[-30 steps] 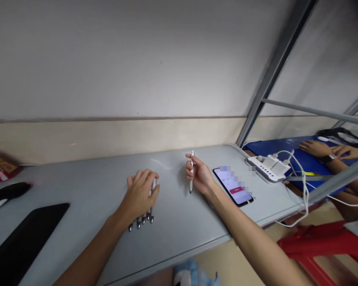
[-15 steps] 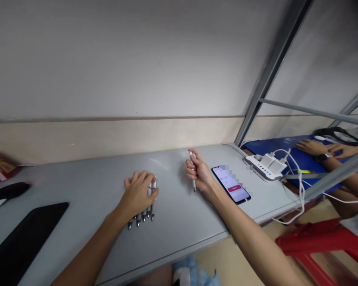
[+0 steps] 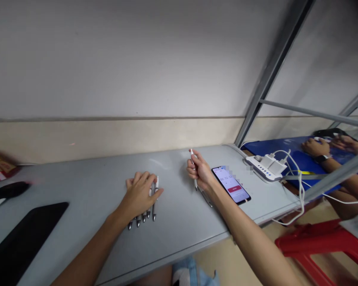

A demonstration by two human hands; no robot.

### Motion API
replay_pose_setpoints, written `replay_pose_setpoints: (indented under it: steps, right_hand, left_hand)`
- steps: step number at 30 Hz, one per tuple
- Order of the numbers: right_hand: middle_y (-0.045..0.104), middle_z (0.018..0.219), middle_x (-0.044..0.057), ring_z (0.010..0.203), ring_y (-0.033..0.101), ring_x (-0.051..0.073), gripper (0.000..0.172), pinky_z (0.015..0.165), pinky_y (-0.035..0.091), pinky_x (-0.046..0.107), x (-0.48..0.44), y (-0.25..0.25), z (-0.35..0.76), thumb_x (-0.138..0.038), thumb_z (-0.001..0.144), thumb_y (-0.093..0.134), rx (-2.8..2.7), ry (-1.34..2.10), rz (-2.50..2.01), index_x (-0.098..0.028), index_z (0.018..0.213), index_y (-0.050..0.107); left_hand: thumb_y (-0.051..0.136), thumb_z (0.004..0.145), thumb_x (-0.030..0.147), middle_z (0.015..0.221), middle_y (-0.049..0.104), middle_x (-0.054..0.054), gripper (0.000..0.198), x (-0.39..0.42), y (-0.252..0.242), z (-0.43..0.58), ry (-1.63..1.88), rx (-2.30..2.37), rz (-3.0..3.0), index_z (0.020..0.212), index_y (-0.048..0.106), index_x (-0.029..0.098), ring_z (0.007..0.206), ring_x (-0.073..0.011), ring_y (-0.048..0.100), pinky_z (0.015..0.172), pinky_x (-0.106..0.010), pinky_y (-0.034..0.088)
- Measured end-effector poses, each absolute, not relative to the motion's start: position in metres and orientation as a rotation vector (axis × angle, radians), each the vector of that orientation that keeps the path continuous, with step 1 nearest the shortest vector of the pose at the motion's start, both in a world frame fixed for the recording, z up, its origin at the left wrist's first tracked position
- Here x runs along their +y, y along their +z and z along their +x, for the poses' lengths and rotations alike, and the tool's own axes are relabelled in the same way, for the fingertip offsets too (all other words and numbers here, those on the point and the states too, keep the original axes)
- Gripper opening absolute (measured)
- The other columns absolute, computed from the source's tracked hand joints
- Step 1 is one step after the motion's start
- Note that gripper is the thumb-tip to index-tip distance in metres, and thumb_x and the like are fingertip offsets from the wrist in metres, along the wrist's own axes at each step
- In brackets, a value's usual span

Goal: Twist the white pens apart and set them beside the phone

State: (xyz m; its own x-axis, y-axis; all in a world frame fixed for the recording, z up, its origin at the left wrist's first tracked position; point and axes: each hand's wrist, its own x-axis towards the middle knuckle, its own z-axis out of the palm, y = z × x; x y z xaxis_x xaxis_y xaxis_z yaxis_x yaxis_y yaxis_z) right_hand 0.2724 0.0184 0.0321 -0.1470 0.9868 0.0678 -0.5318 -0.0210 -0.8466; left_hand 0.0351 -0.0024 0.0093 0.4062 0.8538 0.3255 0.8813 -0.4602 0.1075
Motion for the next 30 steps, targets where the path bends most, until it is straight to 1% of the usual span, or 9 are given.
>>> replay_pose_setpoints:
  steps: [3,5,8,10,12,17,20,23,30]
  right_hand:
    - [0.039,0.061,-0.008,0.043,0.026,0.005,0.032,0.039,0.014,0.016,0.018,0.033,0.274,-0.042,0.080,0.062,-0.978,1.523,-0.732,-0.026,0.106,0.049]
    - [0.045,0.065,-0.006,0.047,0.036,0.006,0.033,0.041,0.024,0.017,0.019,0.034,0.274,-0.041,0.079,0.062,-1.031,1.495,-0.790,-0.024,0.105,0.053]
    - [0.053,0.070,-0.002,0.059,0.048,0.009,0.028,0.054,0.038,0.021,0.020,0.032,0.274,-0.037,0.075,0.065,-1.152,1.389,-0.896,-0.017,0.094,0.061]
    - [0.056,0.070,0.000,0.061,0.049,0.010,0.026,0.059,0.038,0.022,0.021,0.029,0.276,-0.037,0.074,0.065,-1.271,1.284,-1.024,-0.014,0.086,0.065]
    - [0.057,0.068,0.000,0.059,0.048,0.010,0.026,0.057,0.036,0.023,0.021,0.026,0.278,-0.038,0.074,0.064,-1.391,1.146,-1.208,-0.013,0.083,0.067]
    - [0.062,0.069,0.003,0.058,0.053,0.013,0.033,0.055,0.038,0.024,0.023,0.019,0.287,-0.034,0.073,0.065,-1.596,0.854,-1.608,-0.012,0.098,0.067]
    - [0.067,0.083,0.007,0.074,0.060,0.017,0.030,0.065,0.043,0.025,0.025,0.017,0.289,-0.026,0.072,0.066,-1.732,0.749,-1.676,-0.013,0.099,0.070]
    - [0.068,0.095,0.009,0.085,0.060,0.020,0.029,0.073,0.043,0.026,0.027,0.016,0.290,-0.016,0.069,0.065,-1.856,0.681,-1.703,-0.015,0.097,0.073]
    - [0.069,0.093,0.007,0.079,0.060,0.018,0.039,0.070,0.043,0.026,0.030,0.013,0.293,-0.010,0.068,0.059,-1.895,0.694,-1.722,-0.016,0.104,0.072]
  left_hand:
    - [0.049,0.087,0.046,0.100,0.059,-0.007,0.026,-0.003,0.009,0.035,-0.507,-1.588,-2.569,0.094,0.055,0.022,0.100,-0.0281,0.046,0.079,-0.040,0.032]
    - [0.049,0.087,0.047,0.100,0.059,-0.007,0.026,-0.003,0.010,0.035,-0.499,-1.581,-2.574,0.093,0.055,0.022,0.100,-0.0283,0.046,0.078,-0.040,0.032]
    - [0.048,0.087,0.046,0.099,0.059,-0.007,0.026,-0.004,0.010,0.036,-0.498,-1.575,-2.579,0.093,0.055,0.022,0.100,-0.0284,0.046,0.078,-0.040,0.031]
    - [0.048,0.087,0.046,0.098,0.059,-0.006,0.026,-0.004,0.011,0.036,-0.496,-1.573,-2.589,0.093,0.056,0.022,0.100,-0.0281,0.047,0.078,-0.039,0.031]
    - [0.048,0.087,0.046,0.097,0.059,-0.006,0.026,-0.005,0.012,0.037,-0.498,-1.571,-2.599,0.093,0.056,0.022,0.099,-0.0279,0.047,0.078,-0.039,0.031]
    - [0.047,0.087,0.045,0.096,0.060,-0.006,0.026,-0.007,0.015,0.038,-0.512,-1.561,-2.618,0.092,0.057,0.022,0.098,-0.0274,0.047,0.079,-0.039,0.030]
    - [0.048,0.087,0.044,0.094,0.060,-0.006,0.025,-0.008,0.016,0.039,-0.526,-1.562,-2.624,0.090,0.057,0.022,0.096,-0.0268,0.048,0.078,-0.039,0.030]
    - [0.049,0.086,0.044,0.094,0.060,-0.006,0.025,-0.008,0.016,0.039,-0.533,-1.560,-2.621,0.090,0.058,0.021,0.096,-0.0268,0.047,0.078,-0.039,0.031]
    - [0.047,0.088,0.046,0.094,0.060,-0.006,0.027,-0.006,0.013,0.037,-0.527,-1.553,-2.629,0.092,0.057,0.022,0.095,-0.0265,0.048,0.078,-0.040,0.031]
